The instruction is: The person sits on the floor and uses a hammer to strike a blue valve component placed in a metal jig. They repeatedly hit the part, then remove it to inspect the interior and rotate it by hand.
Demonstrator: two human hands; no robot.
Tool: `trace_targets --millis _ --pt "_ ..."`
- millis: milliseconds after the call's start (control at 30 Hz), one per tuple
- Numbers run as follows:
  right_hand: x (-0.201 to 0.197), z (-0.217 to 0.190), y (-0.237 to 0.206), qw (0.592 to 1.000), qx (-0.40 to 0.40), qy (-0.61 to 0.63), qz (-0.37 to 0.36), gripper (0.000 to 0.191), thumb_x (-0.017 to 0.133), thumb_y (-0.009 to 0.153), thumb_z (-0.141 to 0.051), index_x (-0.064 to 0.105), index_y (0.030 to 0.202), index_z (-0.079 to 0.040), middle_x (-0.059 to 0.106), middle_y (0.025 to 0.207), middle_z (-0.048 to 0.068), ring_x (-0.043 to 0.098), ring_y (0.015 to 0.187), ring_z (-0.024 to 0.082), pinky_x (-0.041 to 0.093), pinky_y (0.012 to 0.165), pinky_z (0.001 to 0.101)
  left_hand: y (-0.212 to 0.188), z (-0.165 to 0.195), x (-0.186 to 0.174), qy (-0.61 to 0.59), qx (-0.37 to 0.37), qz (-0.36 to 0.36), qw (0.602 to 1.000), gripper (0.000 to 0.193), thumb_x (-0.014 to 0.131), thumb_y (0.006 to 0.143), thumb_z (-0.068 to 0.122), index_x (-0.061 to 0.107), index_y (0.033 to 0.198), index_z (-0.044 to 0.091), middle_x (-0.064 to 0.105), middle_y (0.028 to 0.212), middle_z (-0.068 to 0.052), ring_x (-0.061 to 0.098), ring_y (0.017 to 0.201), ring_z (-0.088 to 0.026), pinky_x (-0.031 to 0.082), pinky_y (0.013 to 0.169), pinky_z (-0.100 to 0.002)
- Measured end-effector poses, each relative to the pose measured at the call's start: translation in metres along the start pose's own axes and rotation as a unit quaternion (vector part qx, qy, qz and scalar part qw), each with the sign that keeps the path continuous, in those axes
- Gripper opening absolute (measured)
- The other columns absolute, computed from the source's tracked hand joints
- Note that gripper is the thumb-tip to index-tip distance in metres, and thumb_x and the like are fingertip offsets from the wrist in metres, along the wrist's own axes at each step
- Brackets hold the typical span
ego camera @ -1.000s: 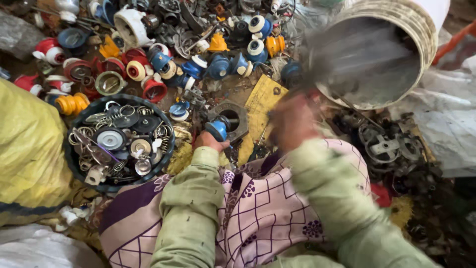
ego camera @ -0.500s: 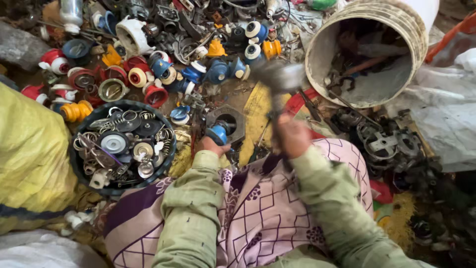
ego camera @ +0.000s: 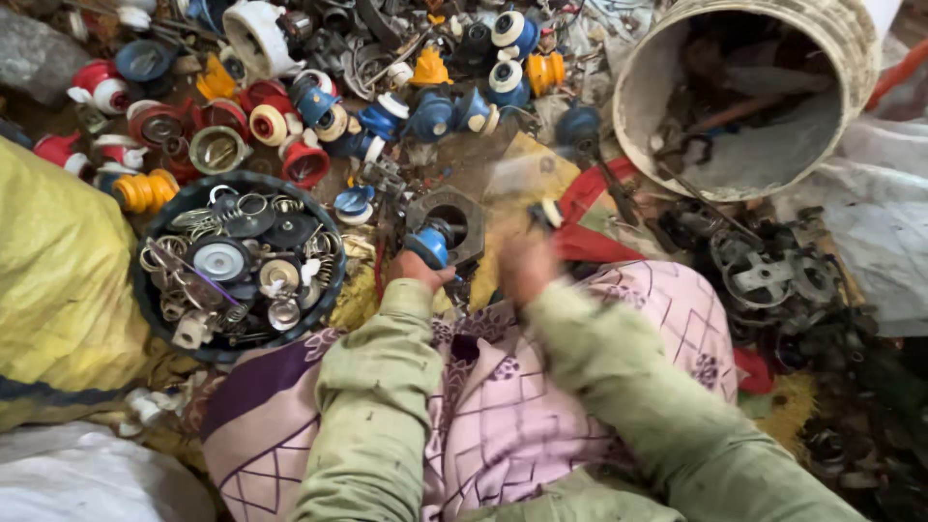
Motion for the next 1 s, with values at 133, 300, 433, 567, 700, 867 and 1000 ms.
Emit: trace_targets --millis 133,300,433,567,700,867,1000 --pt "0.062 0.062 0.007 0.975 0.15 0.049 -0.156 0.067 0.053 0.098 -0.066 0.073 0.078 -0.005 0.063 0.058 0.008 0.062 0.052 0.023 0.049 0.054 0.0427 -0.001 0.016 -0.004 -0.068 0.157 0.0 0.985 0.062 0.083 0.074 0.057 0.076 0.116 0.011 0.075 0.122 -0.016 0.071 0.113 -0.034 0.055 0.096 -0.044" --pt "0.035 0.068 -0.006 0.988 0.097 0.059 -0.105 0.071 0.057 0.095 -0.067 0.074 0.071 -0.002 0.065 0.056 0.007 0.062 0.049 0.017 0.049 0.051 0.0333 -0.019 0.002 -0.011 -0.071 -0.103 -0.112 0.986 0.074 0.088 0.058 0.054 0.07 0.107 0.002 0.078 0.109 -0.023 0.079 0.098 -0.039 0.061 0.088 -0.047" --pt "0.03 0.055 -0.014 0.962 0.17 0.195 -0.09 0.07 0.058 0.094 -0.066 0.066 0.07 -0.001 0.059 0.057 0.006 0.057 0.045 0.018 0.045 0.045 0.0341 -0.018 0.002 -0.022 0.03 0.049 0.137 0.989 0.093 0.099 0.051 0.044 0.059 0.116 -0.009 0.067 0.114 -0.029 0.066 0.107 -0.044 0.052 0.093 -0.047" --pt "0.03 0.073 0.005 0.907 0.283 0.303 -0.075 0.06 0.06 0.092 -0.063 0.061 0.072 -0.007 0.054 0.058 0.006 0.05 0.041 0.019 0.041 0.043 0.0353 -0.009 -0.005 -0.017 0.042 0.099 0.172 0.979 0.085 0.101 0.045 0.036 0.064 0.107 -0.009 0.067 0.113 -0.03 0.065 0.108 -0.045 0.051 0.096 -0.046" --pt "0.031 0.094 0.022 0.838 0.341 0.391 -0.173 0.049 0.075 0.093 -0.051 0.052 0.074 -0.013 0.051 0.06 0.002 0.045 0.043 0.014 0.041 0.043 0.0325 0.001 -0.009 -0.018 -0.001 0.022 0.148 0.989 0.067 0.097 0.047 0.031 0.072 0.099 -0.003 0.072 0.106 -0.026 0.07 0.1 -0.042 0.056 0.09 -0.045" --pt "0.041 0.096 0.025 0.861 0.331 0.346 -0.169 0.043 0.077 0.087 -0.041 0.054 0.069 -0.009 0.051 0.057 0.005 0.049 0.043 0.02 0.045 0.043 0.0361 -0.002 0.003 -0.043 -0.205 0.036 0.106 0.972 0.055 0.096 0.055 0.034 0.077 0.093 -0.001 0.077 0.091 -0.018 0.075 0.082 -0.032 0.057 0.079 -0.041" --pt "0.046 0.093 0.024 0.864 0.352 0.334 -0.134 0.042 0.081 0.087 -0.037 0.056 0.068 -0.009 0.053 0.058 0.003 0.051 0.046 0.017 0.047 0.045 0.0335 -0.018 0.02 -0.058 -0.331 0.126 0.105 0.929 0.051 0.092 0.062 0.035 0.075 0.096 0.0 0.08 0.092 -0.015 0.075 0.08 -0.027 0.058 0.077 -0.038"
Point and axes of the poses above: each hand's wrist, its own y-axis towards the middle knuckle, its own x-axis out of the palm, z = x × y, the point moved 2 cm from there along y, towards the middle knuckle
